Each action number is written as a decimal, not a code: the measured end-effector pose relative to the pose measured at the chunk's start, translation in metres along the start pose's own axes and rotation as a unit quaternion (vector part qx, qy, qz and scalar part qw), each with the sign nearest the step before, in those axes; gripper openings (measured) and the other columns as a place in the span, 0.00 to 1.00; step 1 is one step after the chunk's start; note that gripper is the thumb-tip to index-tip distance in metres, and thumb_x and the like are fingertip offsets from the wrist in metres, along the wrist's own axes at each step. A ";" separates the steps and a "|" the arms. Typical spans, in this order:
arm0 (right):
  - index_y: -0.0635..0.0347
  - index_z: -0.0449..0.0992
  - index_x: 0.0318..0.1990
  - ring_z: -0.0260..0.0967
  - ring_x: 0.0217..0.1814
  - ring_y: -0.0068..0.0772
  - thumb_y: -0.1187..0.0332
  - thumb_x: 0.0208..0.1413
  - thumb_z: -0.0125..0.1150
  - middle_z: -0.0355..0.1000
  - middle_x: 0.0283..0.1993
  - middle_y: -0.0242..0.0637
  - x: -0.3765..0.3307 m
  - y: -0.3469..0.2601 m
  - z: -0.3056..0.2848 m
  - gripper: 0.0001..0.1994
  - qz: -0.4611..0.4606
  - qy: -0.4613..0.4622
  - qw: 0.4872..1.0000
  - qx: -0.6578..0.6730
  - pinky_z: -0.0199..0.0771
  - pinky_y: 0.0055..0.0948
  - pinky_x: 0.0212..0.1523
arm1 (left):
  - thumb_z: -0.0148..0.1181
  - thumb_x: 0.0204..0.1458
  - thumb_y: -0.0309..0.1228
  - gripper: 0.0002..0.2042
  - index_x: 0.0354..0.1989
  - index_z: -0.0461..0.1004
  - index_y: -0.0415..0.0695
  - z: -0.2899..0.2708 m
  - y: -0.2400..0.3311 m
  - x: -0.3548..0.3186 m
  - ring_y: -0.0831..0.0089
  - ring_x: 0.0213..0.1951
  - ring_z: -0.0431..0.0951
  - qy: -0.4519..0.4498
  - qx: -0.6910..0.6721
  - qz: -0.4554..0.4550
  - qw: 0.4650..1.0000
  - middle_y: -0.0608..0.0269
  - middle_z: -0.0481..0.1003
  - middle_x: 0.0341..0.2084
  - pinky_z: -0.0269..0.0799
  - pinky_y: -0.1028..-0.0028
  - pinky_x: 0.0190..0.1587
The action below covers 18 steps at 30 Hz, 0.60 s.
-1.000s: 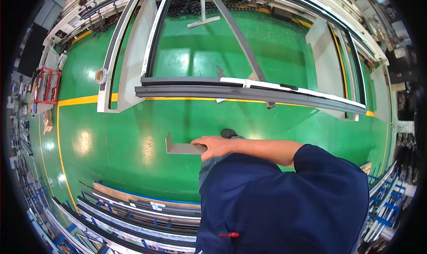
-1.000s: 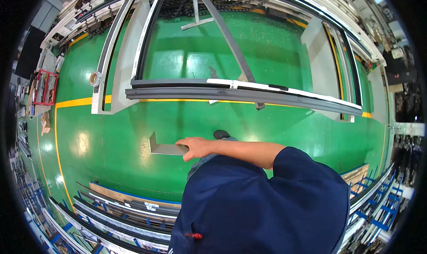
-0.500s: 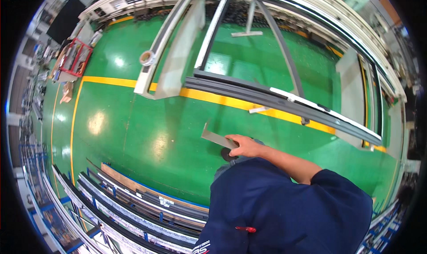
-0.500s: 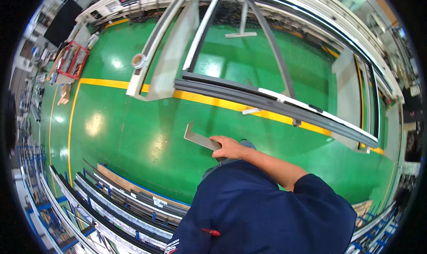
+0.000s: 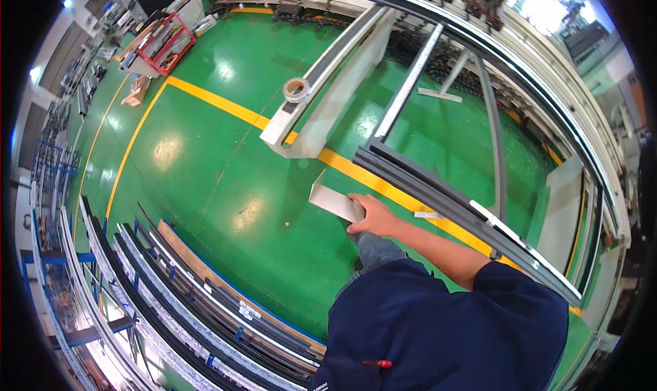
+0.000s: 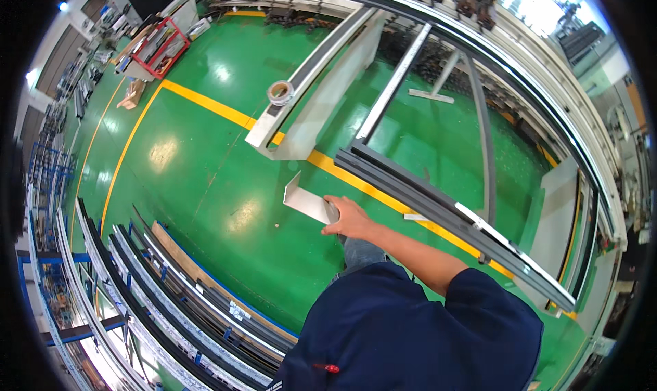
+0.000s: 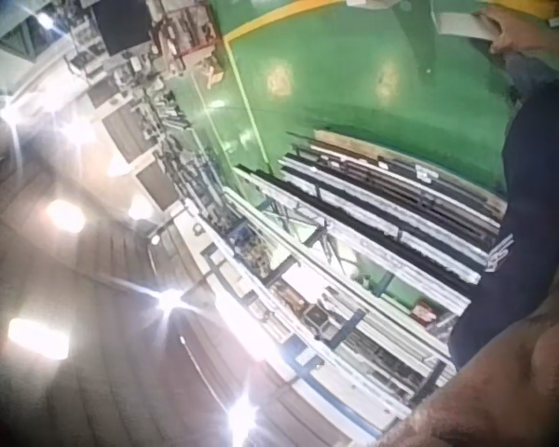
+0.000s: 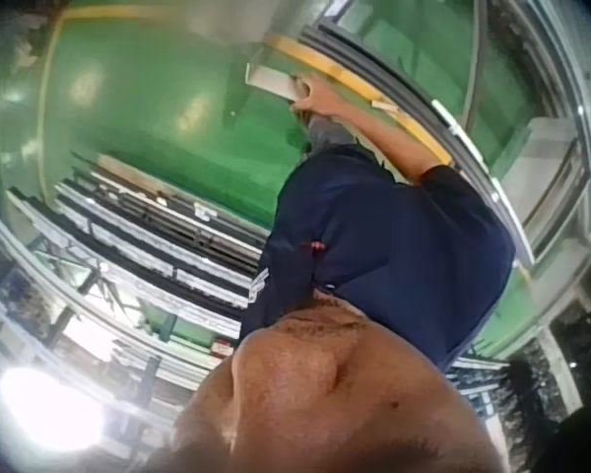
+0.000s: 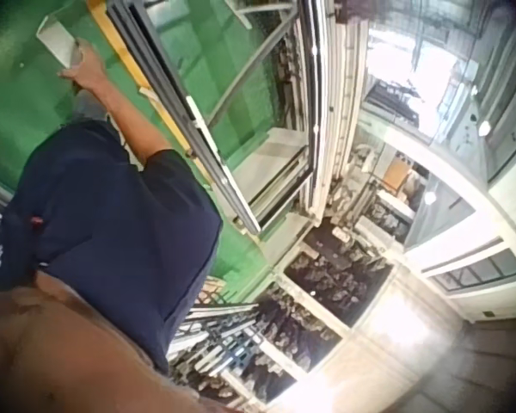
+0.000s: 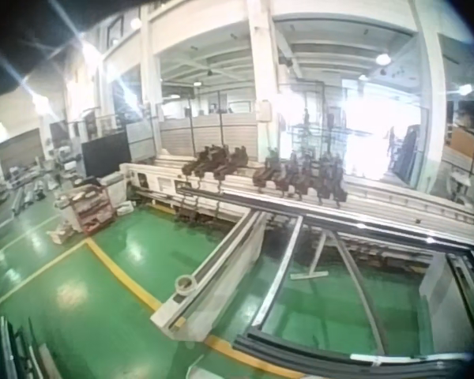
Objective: The recorder measures various parts of a large metal frame and individual metal components using a measuring tape and marks them with a red marker.
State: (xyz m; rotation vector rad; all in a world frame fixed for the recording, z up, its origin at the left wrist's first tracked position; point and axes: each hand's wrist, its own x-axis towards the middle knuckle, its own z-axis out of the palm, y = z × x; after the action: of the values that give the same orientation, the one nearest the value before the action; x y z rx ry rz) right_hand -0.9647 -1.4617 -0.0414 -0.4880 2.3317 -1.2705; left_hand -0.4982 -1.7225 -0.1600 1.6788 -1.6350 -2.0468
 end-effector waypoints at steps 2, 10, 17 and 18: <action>0.58 0.67 0.71 0.70 0.60 0.51 0.51 0.37 0.82 0.71 0.56 0.51 0.061 -0.004 0.002 0.50 0.003 -0.008 1.000 -0.012 0.70 0.44 0.63 | 0.52 0.68 0.49 0.24 0.62 0.68 0.43 0.012 0.022 0.009 0.64 0.43 0.78 0.019 -0.016 -0.010 1.000 0.58 0.77 0.42 0.77 0.62 0.50; 0.58 0.59 0.74 0.66 0.64 0.63 0.51 0.34 0.84 0.69 0.59 0.59 0.318 -0.012 0.038 0.57 0.036 0.014 0.994 -0.098 0.67 0.52 0.67 | 0.52 0.68 0.48 0.25 0.64 0.67 0.42 0.051 0.150 0.060 0.64 0.44 0.78 0.096 -0.059 -0.024 0.993 0.57 0.77 0.44 0.77 0.62 0.52; 0.54 0.55 0.74 0.65 0.65 0.62 0.57 0.36 0.85 0.68 0.58 0.58 0.450 0.019 0.057 0.56 0.094 0.029 0.982 -0.163 0.67 0.55 0.64 | 0.52 0.69 0.48 0.26 0.65 0.66 0.41 0.115 0.238 0.119 0.65 0.45 0.78 0.138 -0.123 -0.018 0.983 0.57 0.77 0.45 0.76 0.61 0.53; 0.53 0.55 0.74 0.64 0.65 0.61 0.57 0.37 0.85 0.67 0.58 0.56 0.459 0.019 0.058 0.56 0.099 0.028 0.978 -0.181 0.66 0.56 0.64 | 0.52 0.69 0.47 0.26 0.66 0.66 0.41 0.118 0.244 0.123 0.65 0.45 0.78 0.143 -0.128 -0.021 0.981 0.57 0.77 0.45 0.76 0.61 0.53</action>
State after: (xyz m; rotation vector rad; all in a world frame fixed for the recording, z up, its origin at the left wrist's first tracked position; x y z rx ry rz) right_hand -1.3222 -1.7212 -0.1802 -0.3226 2.5952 -0.7801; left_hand -0.7685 -1.8247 -0.0889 1.8208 -1.2041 -1.8326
